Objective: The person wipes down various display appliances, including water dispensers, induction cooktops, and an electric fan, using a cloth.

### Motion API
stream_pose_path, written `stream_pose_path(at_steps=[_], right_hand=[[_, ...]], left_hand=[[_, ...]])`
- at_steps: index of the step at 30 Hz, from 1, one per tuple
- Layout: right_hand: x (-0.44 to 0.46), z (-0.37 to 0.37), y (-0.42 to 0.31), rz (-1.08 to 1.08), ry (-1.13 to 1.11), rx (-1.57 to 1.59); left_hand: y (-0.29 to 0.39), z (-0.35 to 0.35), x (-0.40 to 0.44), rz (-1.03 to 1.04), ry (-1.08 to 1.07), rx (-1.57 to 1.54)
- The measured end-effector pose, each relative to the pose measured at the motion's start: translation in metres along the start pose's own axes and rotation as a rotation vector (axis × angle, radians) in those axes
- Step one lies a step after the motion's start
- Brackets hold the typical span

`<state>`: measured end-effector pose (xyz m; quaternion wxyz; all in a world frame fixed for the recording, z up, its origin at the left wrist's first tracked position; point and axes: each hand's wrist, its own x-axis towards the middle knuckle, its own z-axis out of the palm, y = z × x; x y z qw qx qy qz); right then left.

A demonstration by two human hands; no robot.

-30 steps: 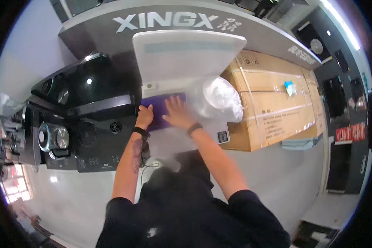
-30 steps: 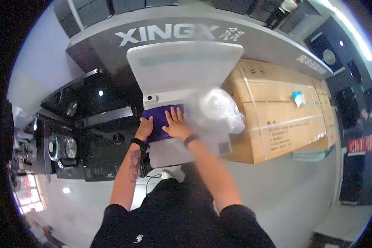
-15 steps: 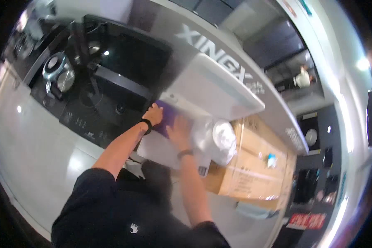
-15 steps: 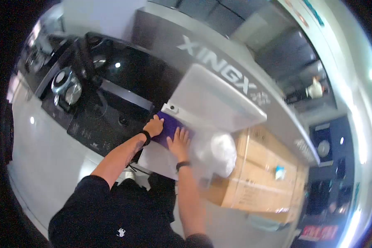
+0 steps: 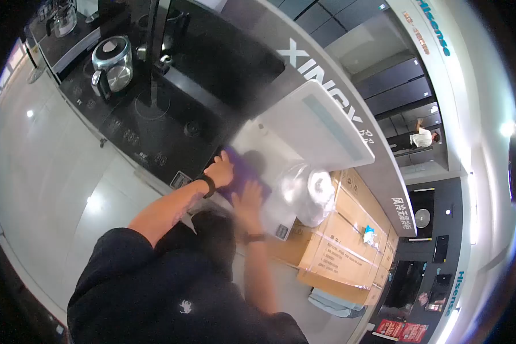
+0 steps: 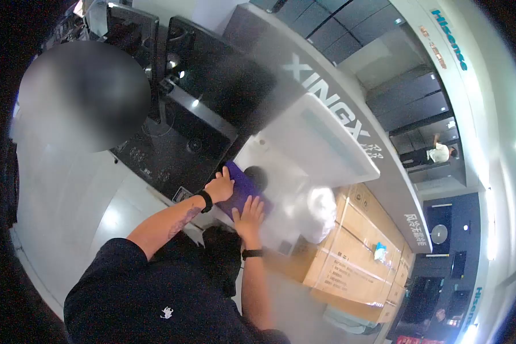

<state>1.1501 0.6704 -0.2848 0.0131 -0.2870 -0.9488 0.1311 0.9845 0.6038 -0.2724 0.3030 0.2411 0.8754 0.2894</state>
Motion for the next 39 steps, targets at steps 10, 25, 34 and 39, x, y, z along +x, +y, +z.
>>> stream_pose_path(at_steps=[10,25,34,39], right_hand=[[-0.043,-0.002,-0.007,-0.016,-0.090,-0.016],[0.081,-0.035,-0.007,0.183,-0.377,-0.092],[0.131,-0.068,0.012,0.168,-0.399,0.031],[0.131,-0.067,0.015,0.180,-0.362,0.076]], left_hand=[[-0.023,-0.013,-0.049,0.085,-0.090,0.085],[0.028,-0.001,0.091,0.062,-0.043,0.016],[0.046,-0.006,0.104,-0.037,-0.025,-0.062],[0.038,-0.003,0.116,-0.043,0.009,-0.196]])
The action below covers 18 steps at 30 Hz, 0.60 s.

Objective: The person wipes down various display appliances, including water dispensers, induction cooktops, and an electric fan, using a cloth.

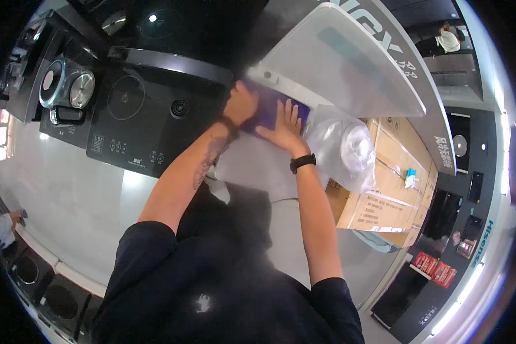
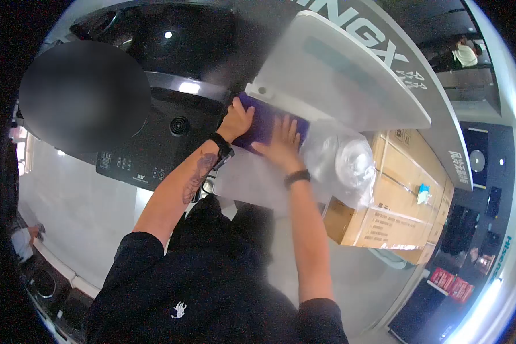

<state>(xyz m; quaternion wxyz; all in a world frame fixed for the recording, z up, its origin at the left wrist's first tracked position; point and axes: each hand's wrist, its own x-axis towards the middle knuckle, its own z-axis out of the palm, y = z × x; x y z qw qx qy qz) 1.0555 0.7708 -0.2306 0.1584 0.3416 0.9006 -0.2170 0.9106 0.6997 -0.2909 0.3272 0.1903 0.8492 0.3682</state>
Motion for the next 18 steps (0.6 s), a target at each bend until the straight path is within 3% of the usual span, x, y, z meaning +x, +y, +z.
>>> stream_pose_path(at_steps=[7,13,16,18], right_hand=[[-0.001,0.005,0.000,-0.004,0.076,0.021],[-0.018,0.030,-0.003,-0.022,0.249,-0.039],[-0.033,0.045,-0.001,-0.060,0.288,-0.068],[-0.045,0.051,-0.001,-0.077,0.298,-0.085]], left_hand=[[-0.011,0.001,-0.001,0.068,0.063,-0.004],[-0.011,-0.007,-0.037,-0.022,0.018,-0.016],[-0.013,-0.021,-0.075,0.078,-0.033,0.079],[-0.024,-0.015,-0.091,0.161,0.052,0.166]])
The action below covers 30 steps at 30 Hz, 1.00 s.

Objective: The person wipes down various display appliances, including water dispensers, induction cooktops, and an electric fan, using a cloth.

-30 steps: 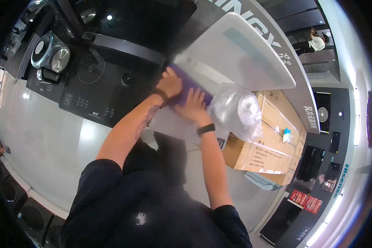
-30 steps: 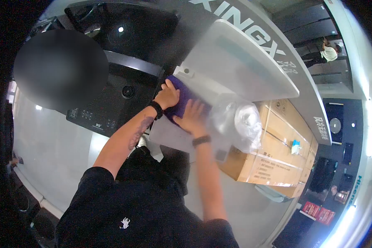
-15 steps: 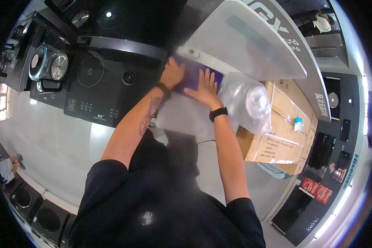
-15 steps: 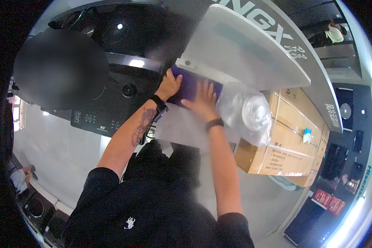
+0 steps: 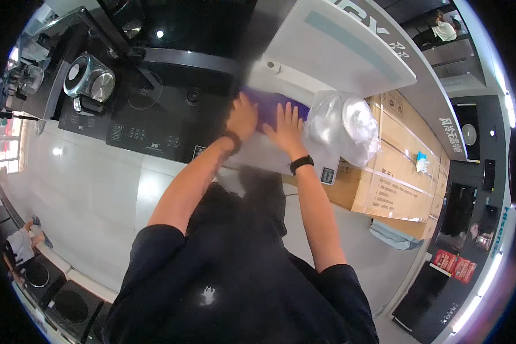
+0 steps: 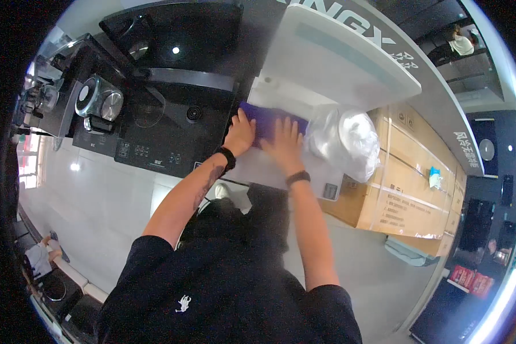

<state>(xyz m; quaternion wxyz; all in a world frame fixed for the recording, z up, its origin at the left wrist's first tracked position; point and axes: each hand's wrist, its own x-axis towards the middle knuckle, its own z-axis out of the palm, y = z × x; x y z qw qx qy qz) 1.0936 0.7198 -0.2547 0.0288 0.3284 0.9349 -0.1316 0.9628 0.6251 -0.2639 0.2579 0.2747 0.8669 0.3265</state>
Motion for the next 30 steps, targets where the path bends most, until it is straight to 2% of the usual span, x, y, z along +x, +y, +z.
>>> stream_pose_path(at_steps=[2,7,11,19,24,25,28,30], right_hand=[[-0.015,0.005,-0.002,-0.025,0.029,-0.011],[-0.054,0.020,-0.003,-0.103,0.134,0.008],[-0.083,0.025,-0.010,-0.112,0.168,0.018],[-0.127,0.031,-0.026,-0.059,0.148,0.079],[-0.122,0.036,-0.022,-0.060,0.108,0.027],[-0.118,0.035,-0.021,-0.042,0.072,0.040],[-0.107,0.027,-0.019,-0.023,0.050,0.011],[-0.095,0.023,-0.019,-0.007,0.060,-0.006]], left_hand=[[-0.008,0.005,-0.010,0.023,0.029,0.052],[-0.008,0.001,-0.046,-0.107,-0.013,0.061],[-0.027,0.011,-0.081,0.037,0.071,0.210],[-0.040,0.004,-0.122,0.085,0.014,0.181],[-0.055,0.026,-0.105,0.201,0.125,0.320],[-0.049,0.026,-0.100,0.135,0.075,0.289],[-0.039,0.022,-0.080,0.146,0.061,0.404],[-0.025,0.014,-0.063,0.037,-0.065,0.383]])
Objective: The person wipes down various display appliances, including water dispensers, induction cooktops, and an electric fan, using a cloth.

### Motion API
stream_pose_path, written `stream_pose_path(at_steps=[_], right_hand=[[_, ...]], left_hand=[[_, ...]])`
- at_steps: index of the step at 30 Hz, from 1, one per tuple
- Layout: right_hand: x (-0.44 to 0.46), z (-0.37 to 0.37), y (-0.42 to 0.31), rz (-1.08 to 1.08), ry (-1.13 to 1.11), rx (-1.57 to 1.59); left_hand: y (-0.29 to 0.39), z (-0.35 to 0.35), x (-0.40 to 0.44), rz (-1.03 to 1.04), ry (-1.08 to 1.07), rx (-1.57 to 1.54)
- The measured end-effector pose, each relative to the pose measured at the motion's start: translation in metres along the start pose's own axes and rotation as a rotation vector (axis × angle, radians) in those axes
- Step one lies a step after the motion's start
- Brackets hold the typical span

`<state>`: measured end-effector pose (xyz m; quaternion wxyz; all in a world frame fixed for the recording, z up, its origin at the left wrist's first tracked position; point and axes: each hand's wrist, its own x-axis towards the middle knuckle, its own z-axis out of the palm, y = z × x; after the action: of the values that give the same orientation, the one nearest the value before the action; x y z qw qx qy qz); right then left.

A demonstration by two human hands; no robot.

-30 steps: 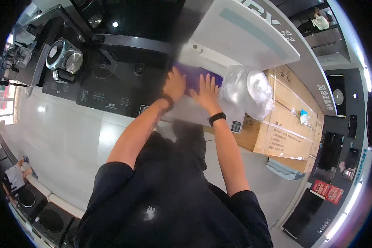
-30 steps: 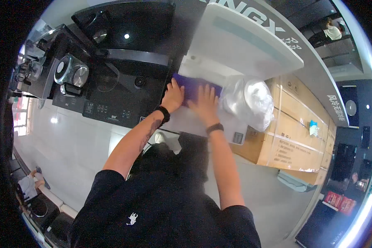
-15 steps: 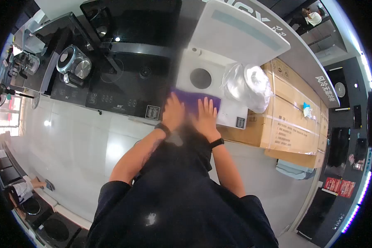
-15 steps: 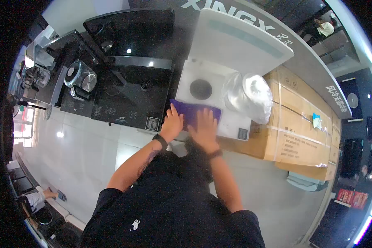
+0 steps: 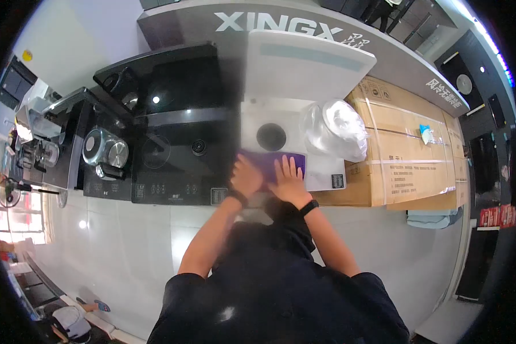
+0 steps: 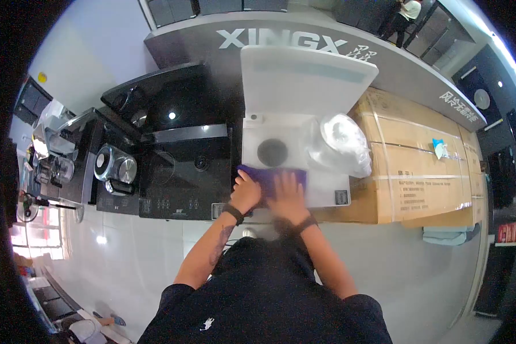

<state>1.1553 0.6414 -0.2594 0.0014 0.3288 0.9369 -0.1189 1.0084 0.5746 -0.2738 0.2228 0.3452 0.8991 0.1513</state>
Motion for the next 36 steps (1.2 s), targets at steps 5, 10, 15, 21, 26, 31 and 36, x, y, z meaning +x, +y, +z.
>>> stream_pose_path(at_steps=[5,10,15,21,26,31,36], right_hand=[[0.049,-0.018,-0.001,0.123,-0.097,0.060],[0.091,-0.018,0.014,0.130,-0.191,0.025],[0.128,-0.037,0.021,0.139,-0.294,0.042],[0.146,-0.032,0.029,0.107,-0.183,0.100],[0.158,-0.033,0.031,0.097,-0.159,0.119],[0.150,-0.040,0.029,0.073,-0.130,0.113],[0.139,-0.034,0.026,0.079,-0.133,0.135]], left_hand=[[0.019,-0.009,0.056,-0.123,-0.074,0.002],[0.021,-0.014,0.104,-0.106,-0.156,-0.088],[0.030,-0.027,0.132,-0.141,-0.192,-0.170],[0.032,-0.035,0.147,-0.093,-0.119,-0.253],[0.030,-0.030,0.150,-0.083,-0.023,-0.262],[0.033,-0.034,0.148,-0.101,-0.026,-0.290],[0.025,-0.021,0.140,-0.075,0.010,-0.288]])
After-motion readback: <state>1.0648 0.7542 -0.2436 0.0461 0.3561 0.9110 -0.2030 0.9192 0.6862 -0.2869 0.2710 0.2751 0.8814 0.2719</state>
